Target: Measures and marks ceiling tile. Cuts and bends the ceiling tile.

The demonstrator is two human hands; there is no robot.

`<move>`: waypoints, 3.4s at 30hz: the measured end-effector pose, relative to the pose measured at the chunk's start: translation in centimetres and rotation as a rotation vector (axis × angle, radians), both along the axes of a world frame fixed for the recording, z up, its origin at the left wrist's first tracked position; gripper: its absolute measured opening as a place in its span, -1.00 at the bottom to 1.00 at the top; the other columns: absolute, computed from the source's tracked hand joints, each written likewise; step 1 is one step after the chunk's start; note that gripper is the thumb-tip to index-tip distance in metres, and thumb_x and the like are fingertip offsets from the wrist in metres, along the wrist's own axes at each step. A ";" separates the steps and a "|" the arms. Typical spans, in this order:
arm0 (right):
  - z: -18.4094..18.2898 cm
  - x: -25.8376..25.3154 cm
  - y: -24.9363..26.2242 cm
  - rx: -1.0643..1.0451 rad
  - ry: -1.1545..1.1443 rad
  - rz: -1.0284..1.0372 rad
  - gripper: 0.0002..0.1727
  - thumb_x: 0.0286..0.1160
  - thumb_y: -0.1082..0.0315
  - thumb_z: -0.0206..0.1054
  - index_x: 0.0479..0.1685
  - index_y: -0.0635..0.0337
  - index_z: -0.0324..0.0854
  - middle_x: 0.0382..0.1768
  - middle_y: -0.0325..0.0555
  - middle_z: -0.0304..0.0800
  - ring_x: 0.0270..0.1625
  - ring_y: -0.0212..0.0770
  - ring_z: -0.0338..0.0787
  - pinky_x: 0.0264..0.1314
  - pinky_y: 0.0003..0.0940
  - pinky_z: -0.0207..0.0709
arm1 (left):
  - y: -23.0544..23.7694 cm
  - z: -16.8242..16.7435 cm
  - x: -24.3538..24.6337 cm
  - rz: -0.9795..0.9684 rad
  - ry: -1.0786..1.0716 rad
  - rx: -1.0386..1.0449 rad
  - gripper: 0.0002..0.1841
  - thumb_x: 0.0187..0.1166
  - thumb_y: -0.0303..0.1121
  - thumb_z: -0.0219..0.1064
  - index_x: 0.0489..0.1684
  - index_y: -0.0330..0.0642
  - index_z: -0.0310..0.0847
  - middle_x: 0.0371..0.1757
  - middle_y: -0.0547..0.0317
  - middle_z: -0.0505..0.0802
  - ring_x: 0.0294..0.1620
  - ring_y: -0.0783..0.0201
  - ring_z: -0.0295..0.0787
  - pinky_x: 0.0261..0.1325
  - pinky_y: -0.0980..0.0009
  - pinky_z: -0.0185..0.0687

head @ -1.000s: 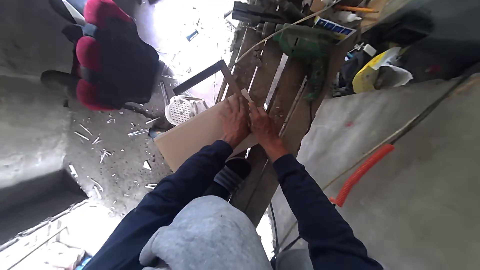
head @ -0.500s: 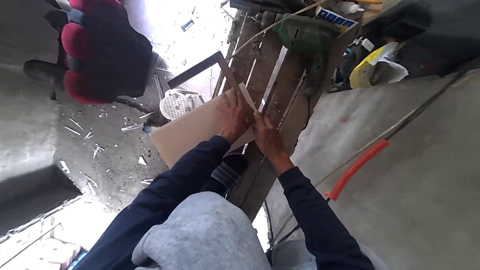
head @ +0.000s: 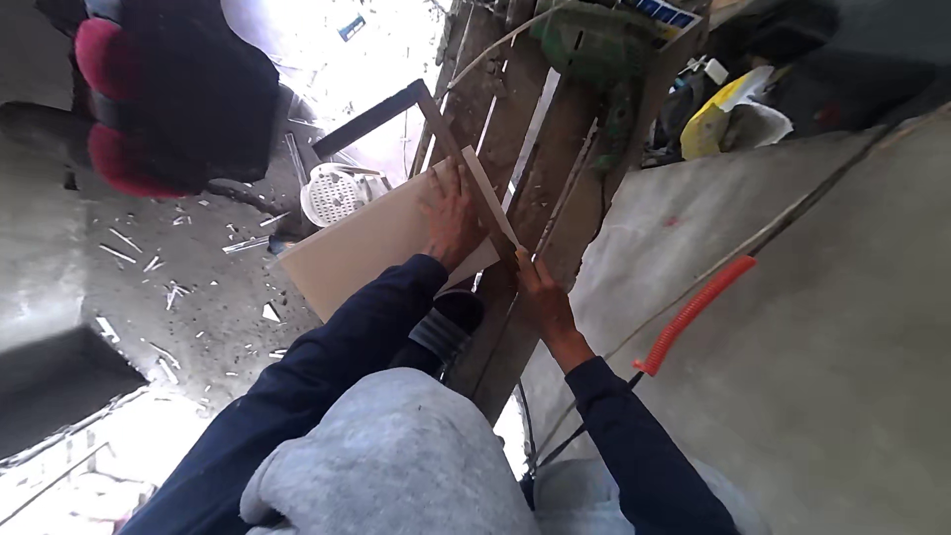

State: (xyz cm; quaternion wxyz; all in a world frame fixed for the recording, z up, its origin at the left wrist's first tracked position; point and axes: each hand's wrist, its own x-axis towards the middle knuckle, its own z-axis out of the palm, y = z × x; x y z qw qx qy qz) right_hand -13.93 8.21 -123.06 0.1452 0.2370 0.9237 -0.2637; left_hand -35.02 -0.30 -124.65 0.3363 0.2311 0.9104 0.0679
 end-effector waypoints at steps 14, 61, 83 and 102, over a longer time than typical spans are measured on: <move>-0.5 4.8 0.3 0.003 -0.069 0.011 -0.33 0.62 0.47 0.26 0.78 0.07 0.31 0.07 0.30 0.69 -0.29 0.15 0.85 -0.20 0.02 0.78 | 0.1 -0.3 0.0 0.001 0.003 -0.009 0.32 0.14 0.12 0.66 0.93 -0.22 -0.20 0.96 -0.05 -0.25 0.90 -0.40 -0.41 0.52 -0.69 -0.09; -5.2 -6.4 6.0 0.334 0.255 -0.205 -0.73 0.73 0.21 0.23 0.14 0.13 0.75 0.10 0.17 0.75 0.21 0.24 0.75 0.18 0.28 0.58 | -14.3 1.0 -9.1 0.166 0.135 -0.006 -0.29 0.45 0.45 0.25 -0.32 -0.16 0.70 -0.37 -0.13 0.81 -0.19 -0.20 0.81 -0.16 -0.27 0.59; 5.7 -13.8 1.6 -0.841 0.425 -0.649 -0.63 0.69 -0.01 0.29 -0.27 0.07 0.77 -0.47 -0.25 0.72 -0.48 -0.39 0.63 -0.40 -0.40 0.55 | -11.9 5.8 -6.9 0.020 0.200 0.293 -0.42 0.29 0.29 0.53 -0.55 -0.13 0.68 -0.64 0.05 0.69 -0.51 -0.03 0.68 -0.37 -0.13 0.48; 3.7 -11.2 -1.1 -0.626 0.415 -0.472 -0.41 0.87 -0.05 -0.03 -0.40 0.21 0.63 -0.66 -0.22 0.46 -0.60 -0.36 0.50 -0.48 -0.34 0.48 | -12.0 8.0 -11.2 0.102 0.161 0.228 -0.35 0.37 0.36 0.41 -0.49 -0.17 0.66 -0.55 -0.03 0.70 -0.37 -0.10 0.68 -0.23 -0.22 0.44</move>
